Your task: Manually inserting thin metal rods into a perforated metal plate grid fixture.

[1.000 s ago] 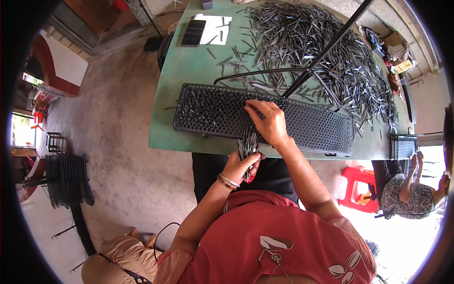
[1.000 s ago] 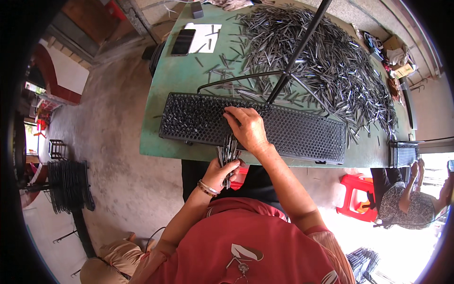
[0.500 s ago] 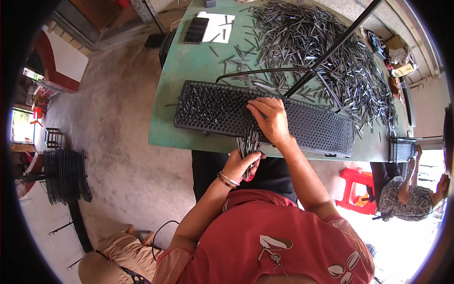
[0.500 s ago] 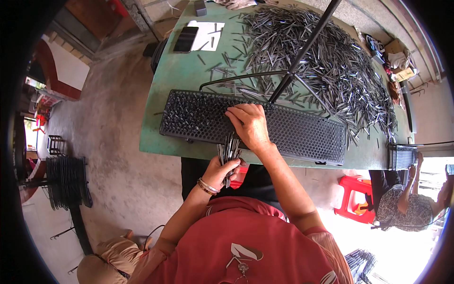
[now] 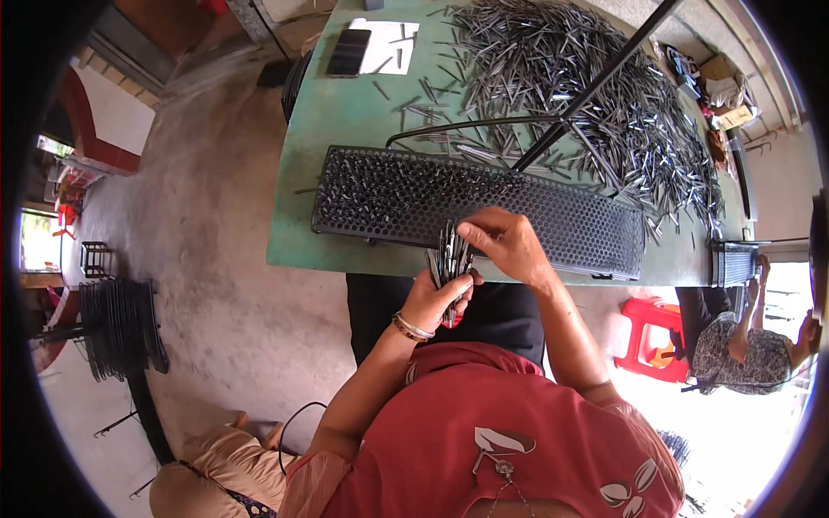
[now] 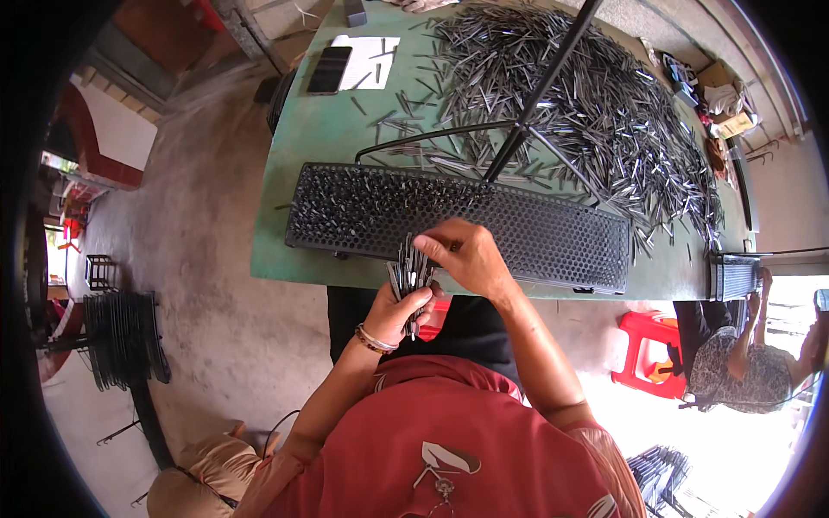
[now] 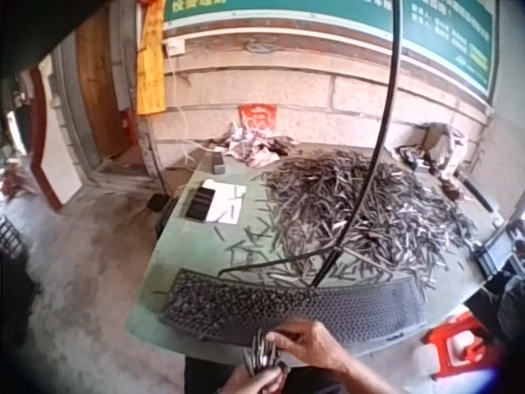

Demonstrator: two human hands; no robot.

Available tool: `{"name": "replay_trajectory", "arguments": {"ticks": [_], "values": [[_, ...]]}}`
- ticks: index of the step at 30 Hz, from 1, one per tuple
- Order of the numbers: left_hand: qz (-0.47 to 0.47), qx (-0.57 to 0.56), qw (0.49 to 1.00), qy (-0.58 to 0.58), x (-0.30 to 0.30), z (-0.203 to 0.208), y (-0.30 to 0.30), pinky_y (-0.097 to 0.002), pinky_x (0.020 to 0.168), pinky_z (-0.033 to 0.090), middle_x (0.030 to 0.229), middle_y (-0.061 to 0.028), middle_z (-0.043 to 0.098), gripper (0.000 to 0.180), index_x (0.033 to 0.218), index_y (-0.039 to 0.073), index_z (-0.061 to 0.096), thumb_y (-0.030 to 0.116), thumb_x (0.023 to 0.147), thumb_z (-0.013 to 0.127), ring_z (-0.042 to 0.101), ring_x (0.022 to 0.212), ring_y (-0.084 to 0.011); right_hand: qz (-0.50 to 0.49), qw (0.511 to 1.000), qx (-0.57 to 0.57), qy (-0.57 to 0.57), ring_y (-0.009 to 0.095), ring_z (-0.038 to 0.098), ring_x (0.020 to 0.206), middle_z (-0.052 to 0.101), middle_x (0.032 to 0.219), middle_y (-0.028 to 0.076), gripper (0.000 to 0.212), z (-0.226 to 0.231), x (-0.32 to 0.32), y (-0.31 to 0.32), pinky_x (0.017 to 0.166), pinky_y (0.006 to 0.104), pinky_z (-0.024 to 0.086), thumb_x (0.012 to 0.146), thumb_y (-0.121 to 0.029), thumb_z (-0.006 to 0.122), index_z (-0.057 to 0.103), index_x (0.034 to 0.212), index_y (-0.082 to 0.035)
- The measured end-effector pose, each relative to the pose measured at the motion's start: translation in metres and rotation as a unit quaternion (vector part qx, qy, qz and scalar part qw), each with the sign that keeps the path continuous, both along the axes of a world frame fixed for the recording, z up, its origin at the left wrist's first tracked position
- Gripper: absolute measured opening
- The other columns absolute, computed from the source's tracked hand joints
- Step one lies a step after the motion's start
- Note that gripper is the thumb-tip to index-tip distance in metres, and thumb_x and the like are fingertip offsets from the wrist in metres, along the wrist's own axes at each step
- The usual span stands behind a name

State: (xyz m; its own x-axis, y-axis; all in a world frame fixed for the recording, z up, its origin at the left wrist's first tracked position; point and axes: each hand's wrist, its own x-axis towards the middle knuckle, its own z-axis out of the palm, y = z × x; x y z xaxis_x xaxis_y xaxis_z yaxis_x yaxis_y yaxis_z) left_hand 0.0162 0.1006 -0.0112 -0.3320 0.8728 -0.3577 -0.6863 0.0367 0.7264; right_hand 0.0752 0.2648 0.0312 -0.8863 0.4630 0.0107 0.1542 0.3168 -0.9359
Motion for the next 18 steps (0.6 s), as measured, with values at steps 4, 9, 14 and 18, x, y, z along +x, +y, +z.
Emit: {"name": "replay_trajectory", "arguments": {"ticks": [4, 9, 14, 18], "values": [[-0.026, 0.023, 0.999, 0.025, -0.001, -0.004, 0.000, -0.0194, 0.046, 0.040, 0.082, -0.0061, 0.063, 0.019, 0.102, 0.002, 0.055, 0.013, 0.088, 0.060, 0.048, 0.053, -0.0054, -0.027, 0.985, -0.167, -0.030, 0.010, 0.059, 0.072, 0.067, 0.080, 0.007, 0.024, -0.003, 0.007, 0.002, 0.065, 0.0261, 0.048, 0.085, -0.018, 0.067, 0.069, 0.094, 0.004], [-0.012, -0.001, 0.999, 0.035, 0.004, -0.001, 0.000, -0.0193, 0.044, 0.038, 0.064, 0.0010, 0.054, 0.018, 0.091, 0.000, 0.062, 0.017, 0.088, 0.061, 0.048, 0.050, -0.0041, -0.054, 0.985, -0.153, -0.066, 0.009, 0.060, 0.069, 0.067, 0.074, 0.007, 0.026, -0.002, 0.006, 0.006, 0.063, 0.0250, 0.049, 0.085, -0.019, 0.067, 0.068, 0.093, 0.005], [-0.003, 0.008, 0.997, 0.081, 0.004, -0.002, 0.001, -0.0198, 0.045, 0.038, 0.061, 0.0018, 0.053, 0.017, 0.091, -0.001, 0.063, 0.015, 0.089, 0.060, 0.048, 0.050, -0.0039, -0.050, 0.990, -0.102, -0.086, 0.009, 0.059, 0.062, 0.066, 0.068, 0.007, 0.026, 0.006, 0.005, 0.000, 0.058, 0.0254, 0.048, 0.084, -0.019, 0.067, 0.068, 0.093, 0.005], [-0.004, 0.004, 0.996, 0.090, 0.004, -0.004, 0.000, -0.0197, 0.046, 0.039, 0.061, 0.0022, 0.053, 0.015, 0.089, -0.001, 0.063, 0.013, 0.089, 0.059, 0.048, 0.050, -0.0037, -0.025, 0.993, -0.069, -0.093, 0.009, 0.059, 0.064, 0.066, 0.069, 0.008, 0.025, 0.004, 0.006, 0.004, 0.058, 0.0246, 0.047, 0.084, -0.018, 0.067, 0.067, 0.089, 0.007]]}}
